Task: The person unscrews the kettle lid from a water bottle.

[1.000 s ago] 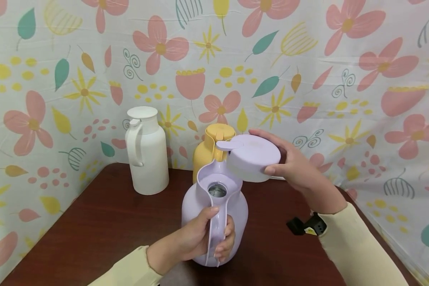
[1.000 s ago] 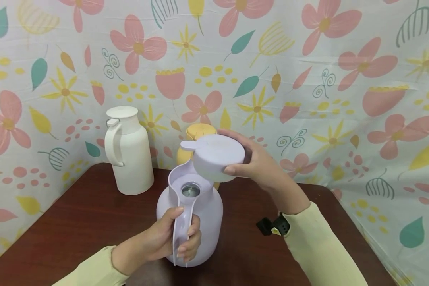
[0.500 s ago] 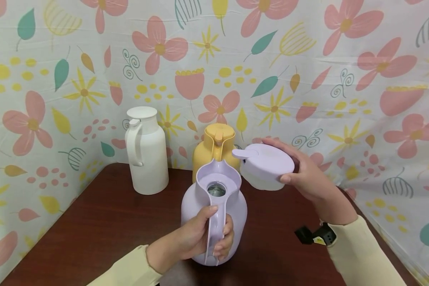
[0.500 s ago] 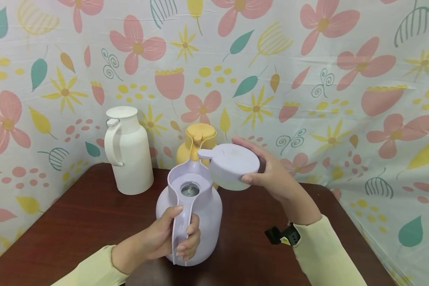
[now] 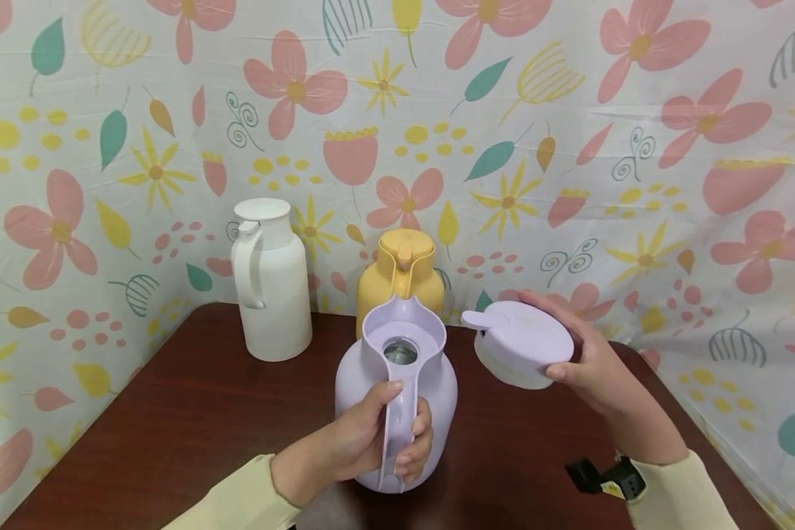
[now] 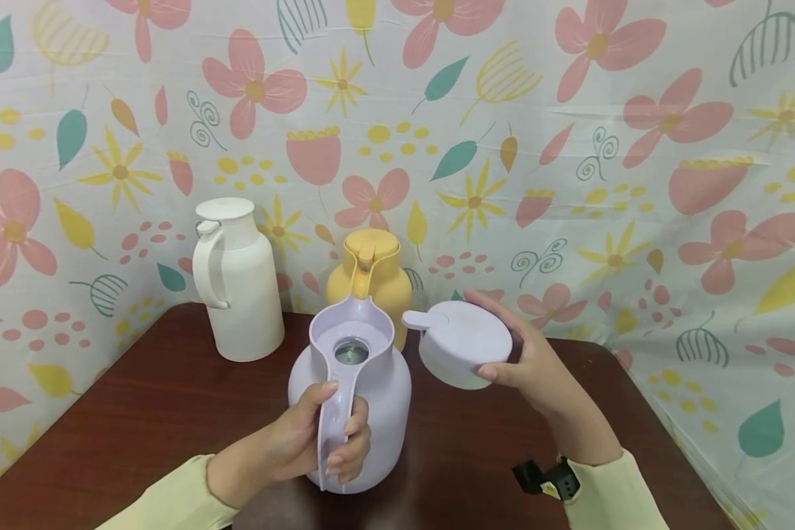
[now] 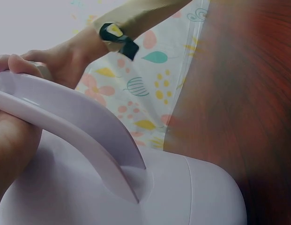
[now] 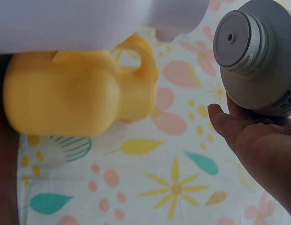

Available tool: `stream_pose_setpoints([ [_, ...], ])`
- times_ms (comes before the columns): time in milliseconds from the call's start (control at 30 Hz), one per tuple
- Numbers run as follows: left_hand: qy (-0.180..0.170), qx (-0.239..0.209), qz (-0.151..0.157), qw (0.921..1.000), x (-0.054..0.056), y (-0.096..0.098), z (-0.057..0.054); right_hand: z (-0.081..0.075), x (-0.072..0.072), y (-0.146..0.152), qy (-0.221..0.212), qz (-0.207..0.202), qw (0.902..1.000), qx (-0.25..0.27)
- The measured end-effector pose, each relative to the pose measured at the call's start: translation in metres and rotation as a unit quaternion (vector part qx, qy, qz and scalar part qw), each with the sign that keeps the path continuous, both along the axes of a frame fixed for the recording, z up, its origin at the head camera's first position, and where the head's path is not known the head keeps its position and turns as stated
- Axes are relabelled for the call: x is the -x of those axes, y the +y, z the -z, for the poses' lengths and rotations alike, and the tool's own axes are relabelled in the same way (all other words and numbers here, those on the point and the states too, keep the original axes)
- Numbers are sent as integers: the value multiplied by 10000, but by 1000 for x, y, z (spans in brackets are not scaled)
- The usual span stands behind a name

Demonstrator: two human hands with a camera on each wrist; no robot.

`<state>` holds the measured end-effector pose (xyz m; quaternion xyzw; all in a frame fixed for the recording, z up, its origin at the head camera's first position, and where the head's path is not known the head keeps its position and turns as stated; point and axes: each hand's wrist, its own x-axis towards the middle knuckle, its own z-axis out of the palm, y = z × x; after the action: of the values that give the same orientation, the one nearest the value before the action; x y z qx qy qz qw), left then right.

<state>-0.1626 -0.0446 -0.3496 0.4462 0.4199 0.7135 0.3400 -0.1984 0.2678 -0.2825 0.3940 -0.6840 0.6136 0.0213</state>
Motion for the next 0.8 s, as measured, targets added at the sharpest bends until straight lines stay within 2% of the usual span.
stream_pose_setpoints([
  [100,6,10,-11,10000,0,0,0,10,-5,9,-158,141,9998,-54],
  [233,-12,34,-31,10000,0,0,0,22,-11,18,-347,615,9966,-431],
  [300,-21,25,-19,10000,0,0,0,28,-14,20,-248,1007,9916,-769],
  [467,-33,8,0,10000,-1,1,-1,45,-19,19,43,1608,9755,-1503],
  [633,-49,31,-13,10000,-1,1,-1,60,-22,21,-1,1924,9629,-1892],
  [800,-60,25,39,10000,0,1,0,70,-25,27,-109,2206,9545,-2002],
])
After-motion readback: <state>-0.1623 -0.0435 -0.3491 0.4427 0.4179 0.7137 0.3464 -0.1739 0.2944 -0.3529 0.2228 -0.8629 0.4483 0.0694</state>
